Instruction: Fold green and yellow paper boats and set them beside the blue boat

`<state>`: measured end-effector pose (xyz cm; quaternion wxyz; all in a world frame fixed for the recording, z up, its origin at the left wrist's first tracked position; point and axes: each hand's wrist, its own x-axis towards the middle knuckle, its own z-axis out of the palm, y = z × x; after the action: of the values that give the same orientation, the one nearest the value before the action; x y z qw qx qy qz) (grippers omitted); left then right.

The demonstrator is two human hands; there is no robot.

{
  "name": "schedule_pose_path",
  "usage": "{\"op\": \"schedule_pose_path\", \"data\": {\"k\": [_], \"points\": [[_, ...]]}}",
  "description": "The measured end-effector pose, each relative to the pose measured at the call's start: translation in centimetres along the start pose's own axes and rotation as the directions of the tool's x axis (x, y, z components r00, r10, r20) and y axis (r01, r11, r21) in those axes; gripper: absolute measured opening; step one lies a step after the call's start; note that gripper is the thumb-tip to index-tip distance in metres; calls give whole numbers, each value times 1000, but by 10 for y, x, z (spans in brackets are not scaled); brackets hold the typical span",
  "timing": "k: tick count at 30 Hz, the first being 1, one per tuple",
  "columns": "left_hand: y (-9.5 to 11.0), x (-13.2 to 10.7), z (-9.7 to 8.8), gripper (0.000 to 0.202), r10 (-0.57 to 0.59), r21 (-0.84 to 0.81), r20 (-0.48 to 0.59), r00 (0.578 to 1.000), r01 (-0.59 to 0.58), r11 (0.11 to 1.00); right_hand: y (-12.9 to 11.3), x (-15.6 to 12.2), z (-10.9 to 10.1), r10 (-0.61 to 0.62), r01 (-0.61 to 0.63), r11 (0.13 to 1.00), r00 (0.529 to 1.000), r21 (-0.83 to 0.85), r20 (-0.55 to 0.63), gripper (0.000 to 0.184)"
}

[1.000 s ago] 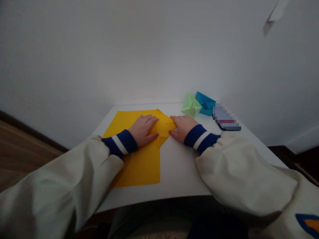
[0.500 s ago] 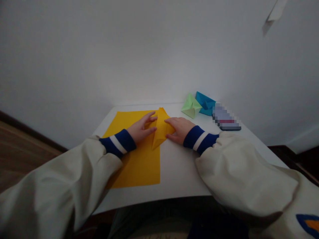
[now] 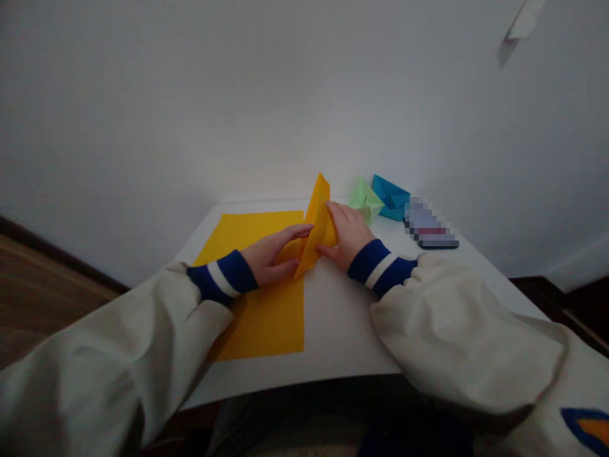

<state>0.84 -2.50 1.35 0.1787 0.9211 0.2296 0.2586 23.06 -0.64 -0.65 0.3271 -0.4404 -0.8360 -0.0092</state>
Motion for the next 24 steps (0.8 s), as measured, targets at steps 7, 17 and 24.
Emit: {"op": "schedule_pose_path", "data": {"k": [7, 17, 24], "points": [[2, 1, -3, 63, 76, 177, 60, 995, -86, 980, -10, 2, 2, 137, -150, 894, 989, 422, 63, 107], [6, 6, -8, 37, 245, 477, 63, 967, -245, 844, -27, 2, -5, 116, -161, 731, 987, 663, 112, 100], [3, 2, -7, 57, 316, 347, -88, 945, -268, 899, -27, 0, -3, 29, -59, 677, 998, 734, 53, 70]]}}
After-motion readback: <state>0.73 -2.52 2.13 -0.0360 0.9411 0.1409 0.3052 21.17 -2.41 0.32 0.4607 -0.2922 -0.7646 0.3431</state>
